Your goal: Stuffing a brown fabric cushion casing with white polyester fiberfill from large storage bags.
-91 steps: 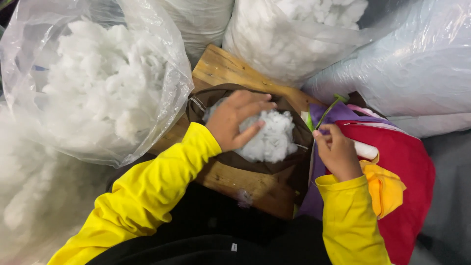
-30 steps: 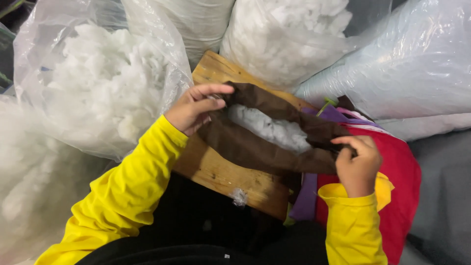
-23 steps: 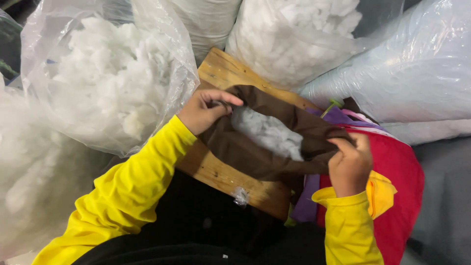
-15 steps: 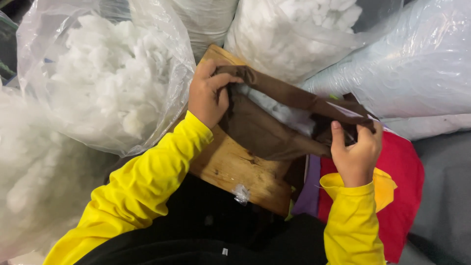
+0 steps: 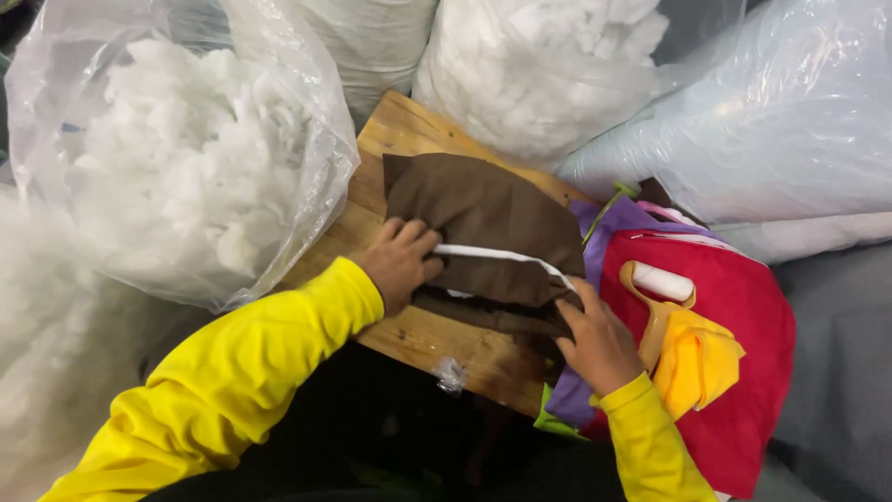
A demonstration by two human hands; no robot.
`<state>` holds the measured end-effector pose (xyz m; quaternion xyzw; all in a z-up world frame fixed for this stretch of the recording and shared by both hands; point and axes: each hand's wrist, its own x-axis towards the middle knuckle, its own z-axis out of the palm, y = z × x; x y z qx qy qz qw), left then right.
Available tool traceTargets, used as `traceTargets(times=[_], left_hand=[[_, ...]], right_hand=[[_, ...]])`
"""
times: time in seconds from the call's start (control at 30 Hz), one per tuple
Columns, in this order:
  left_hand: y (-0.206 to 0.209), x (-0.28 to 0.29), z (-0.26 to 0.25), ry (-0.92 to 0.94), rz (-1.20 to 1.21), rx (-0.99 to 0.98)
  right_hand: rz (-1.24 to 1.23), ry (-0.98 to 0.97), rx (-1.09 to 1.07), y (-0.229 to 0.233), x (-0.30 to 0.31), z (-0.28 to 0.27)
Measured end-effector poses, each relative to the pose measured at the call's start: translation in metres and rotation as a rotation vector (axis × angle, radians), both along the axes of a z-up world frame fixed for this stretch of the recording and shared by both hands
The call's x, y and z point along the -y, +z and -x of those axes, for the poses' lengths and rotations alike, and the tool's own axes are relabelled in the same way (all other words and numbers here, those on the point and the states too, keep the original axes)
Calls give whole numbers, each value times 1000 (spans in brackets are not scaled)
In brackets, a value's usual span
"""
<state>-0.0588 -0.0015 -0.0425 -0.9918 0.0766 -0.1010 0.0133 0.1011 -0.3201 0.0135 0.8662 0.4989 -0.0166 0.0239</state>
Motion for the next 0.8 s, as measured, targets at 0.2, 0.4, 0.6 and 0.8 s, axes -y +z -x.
traceTargets(times=[0.2, 0.4, 0.6, 0.8], left_hand=[[-1, 33, 8, -85, 126, 67], [-23, 23, -4, -233, 283, 255], [-24, 56, 4, -378, 209, -278], [-147, 82, -30, -202, 342, -149]], right_hand=[[-421, 191, -185, 9, 8, 33], [-390, -21, -549, 37, 27, 29], [110, 58, -668, -105, 51, 25], [231, 37, -601, -104, 18, 39]])
